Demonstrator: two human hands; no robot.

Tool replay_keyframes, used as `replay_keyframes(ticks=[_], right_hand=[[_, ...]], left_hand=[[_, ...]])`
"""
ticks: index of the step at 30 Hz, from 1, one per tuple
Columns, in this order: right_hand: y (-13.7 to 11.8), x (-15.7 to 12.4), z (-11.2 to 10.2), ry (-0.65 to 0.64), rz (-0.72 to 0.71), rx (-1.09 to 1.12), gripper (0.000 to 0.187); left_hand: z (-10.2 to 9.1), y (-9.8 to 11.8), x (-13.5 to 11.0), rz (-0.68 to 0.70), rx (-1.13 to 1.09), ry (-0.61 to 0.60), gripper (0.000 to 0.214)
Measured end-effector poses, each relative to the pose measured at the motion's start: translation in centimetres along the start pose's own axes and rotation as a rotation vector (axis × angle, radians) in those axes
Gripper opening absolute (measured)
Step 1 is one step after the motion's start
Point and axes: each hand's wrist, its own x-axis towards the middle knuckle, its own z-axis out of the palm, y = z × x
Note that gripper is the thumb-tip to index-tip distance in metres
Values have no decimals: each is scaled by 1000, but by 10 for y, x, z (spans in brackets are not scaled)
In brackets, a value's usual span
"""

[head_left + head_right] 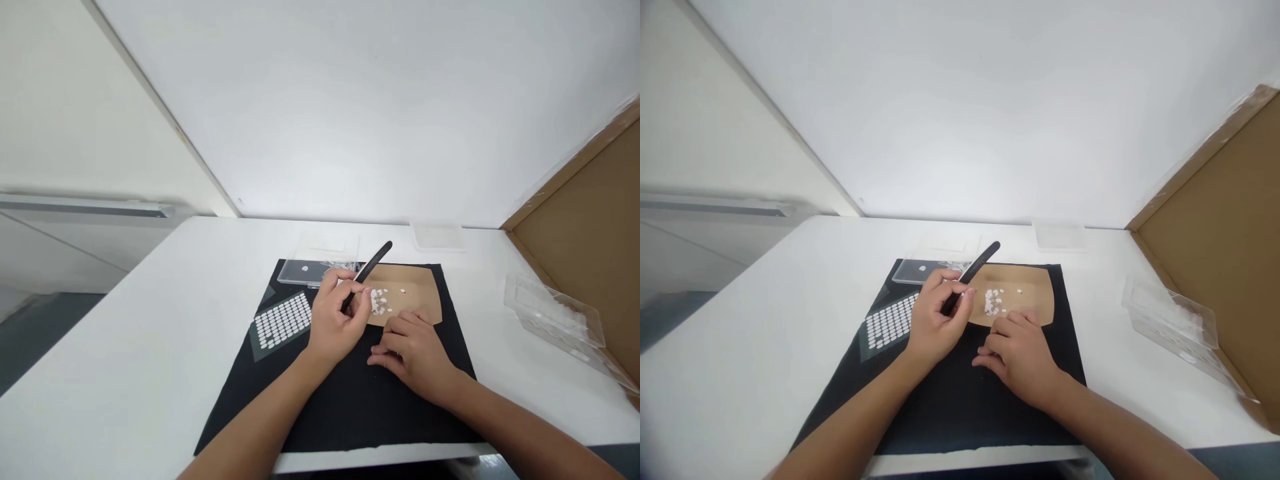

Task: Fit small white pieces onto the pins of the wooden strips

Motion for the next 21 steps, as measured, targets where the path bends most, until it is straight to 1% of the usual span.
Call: replay_keyframes(ticks=[5, 10, 12, 16, 18, 21], right_hand=[[0, 1, -1, -23, 2, -47, 23], [0, 2, -3, 1, -33, -75, 22], [1, 2, -5, 32, -61, -61, 25], [0, 2, -9, 164, -136, -24, 41], [-1, 1, -12, 204, -189, -23, 41], [0, 0, -14, 192, -227, -32, 37]], left_hand=[[1, -2, 0, -20, -10, -15, 15], [0, -3, -1, -24, -23, -41, 17], [0, -3, -1, -10, -15, -39, 17], [-1, -3, 0, -7, 11, -16, 17], [-2, -3, 1, -19, 31, -1, 17], [-4, -6, 4, -27, 85, 50, 15]])
